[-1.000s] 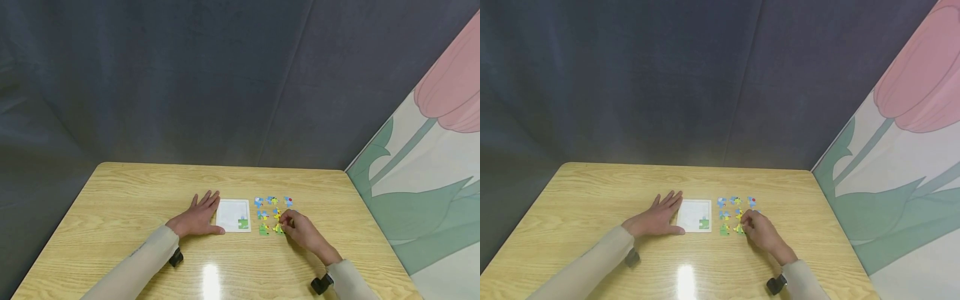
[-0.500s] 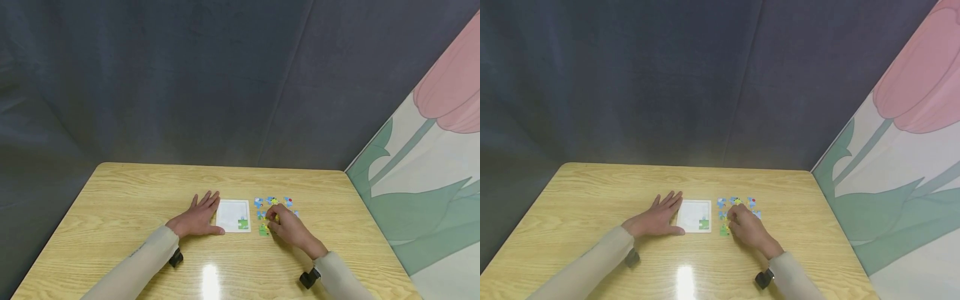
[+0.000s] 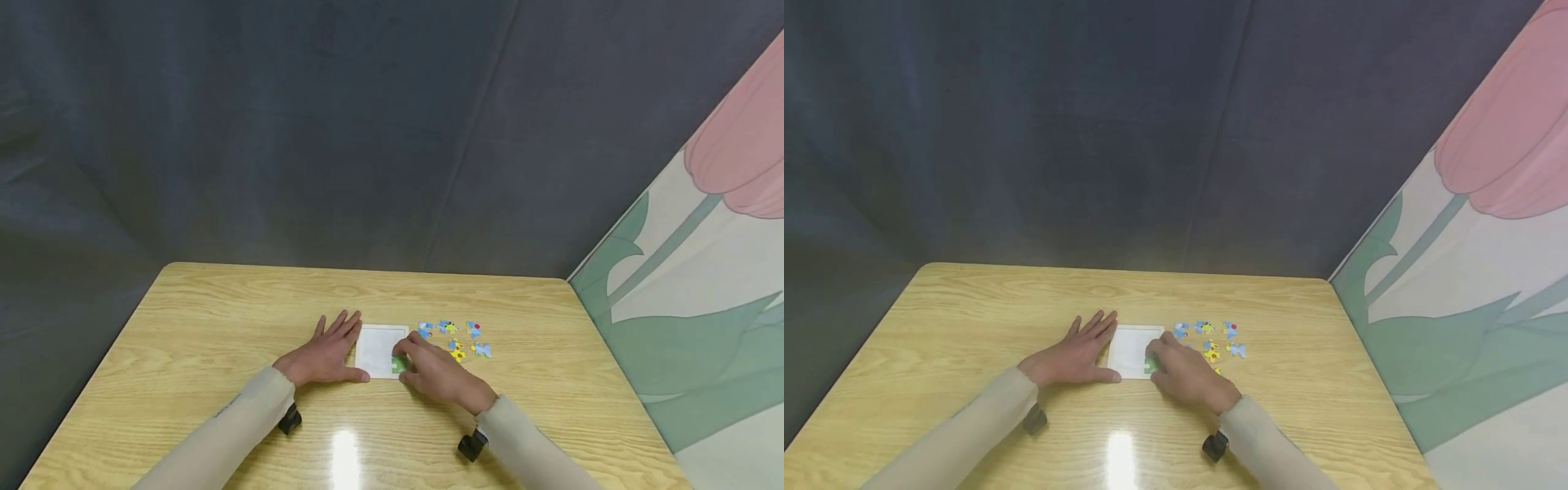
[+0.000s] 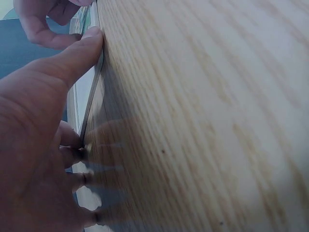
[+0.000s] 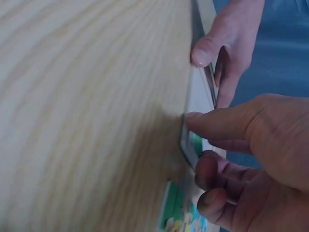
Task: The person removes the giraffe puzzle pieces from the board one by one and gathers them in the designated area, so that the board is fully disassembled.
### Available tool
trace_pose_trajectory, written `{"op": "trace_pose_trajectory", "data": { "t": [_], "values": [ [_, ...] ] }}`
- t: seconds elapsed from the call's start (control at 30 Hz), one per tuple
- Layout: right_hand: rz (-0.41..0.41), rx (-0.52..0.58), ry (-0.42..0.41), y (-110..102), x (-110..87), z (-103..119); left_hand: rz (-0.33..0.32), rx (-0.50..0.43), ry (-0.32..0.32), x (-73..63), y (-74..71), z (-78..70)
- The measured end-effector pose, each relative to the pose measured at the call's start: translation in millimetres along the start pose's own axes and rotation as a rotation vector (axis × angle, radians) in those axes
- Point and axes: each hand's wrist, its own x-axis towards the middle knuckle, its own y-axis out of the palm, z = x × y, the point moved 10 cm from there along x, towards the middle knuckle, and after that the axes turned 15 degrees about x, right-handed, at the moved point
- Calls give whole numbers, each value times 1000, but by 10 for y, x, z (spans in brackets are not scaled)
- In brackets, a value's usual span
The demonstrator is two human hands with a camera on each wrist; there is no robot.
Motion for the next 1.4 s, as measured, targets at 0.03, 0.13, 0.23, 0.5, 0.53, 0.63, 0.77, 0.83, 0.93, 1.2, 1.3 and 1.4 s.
{"op": "trace_pose_trajectory", "data": {
  "t": [0.03, 0.13, 0.23, 0.5, 0.53, 0.63, 0.77, 0.83, 0.93, 1.2, 1.3, 1.4],
  "values": [
    [6, -2, 7, 4, 11, 6, 1, 1, 0, 2, 0, 0],
    [20, 9, 40, 4, 37, 11, 3, 10, 2, 7, -2, -2],
    [30, 20, 64, 1, 62, 14, -1, 15, 8, 7, -9, -4],
    [10, 8, 72, -26, 75, 20, 0, 14, 4, 9, -3, 2],
    [1, 9, 65, -35, 72, 23, 2, 15, 2, 11, 1, 3],
    [-28, 34, 40, -66, 63, 37, -2, 11, 4, 10, 1, 3],
    [-56, 86, -3, -106, 49, 51, -5, 14, 4, 12, 7, 8],
    [-66, 100, -14, -128, 38, 46, -2, 19, -2, 14, 17, 16],
    [-74, 123, -7, -159, 14, 20, 3, 25, -8, 15, 32, 27],
    [-82, 142, 51, -237, -91, -74, 1, 7, 1, 18, 41, 29],
    [-90, 129, 70, -275, -134, -108, -3, 2, 9, 21, 35, 26],
    [-95, 126, 75, -321, -178, -141, -4, 4, 14, 25, 34, 27]
  ]
}}
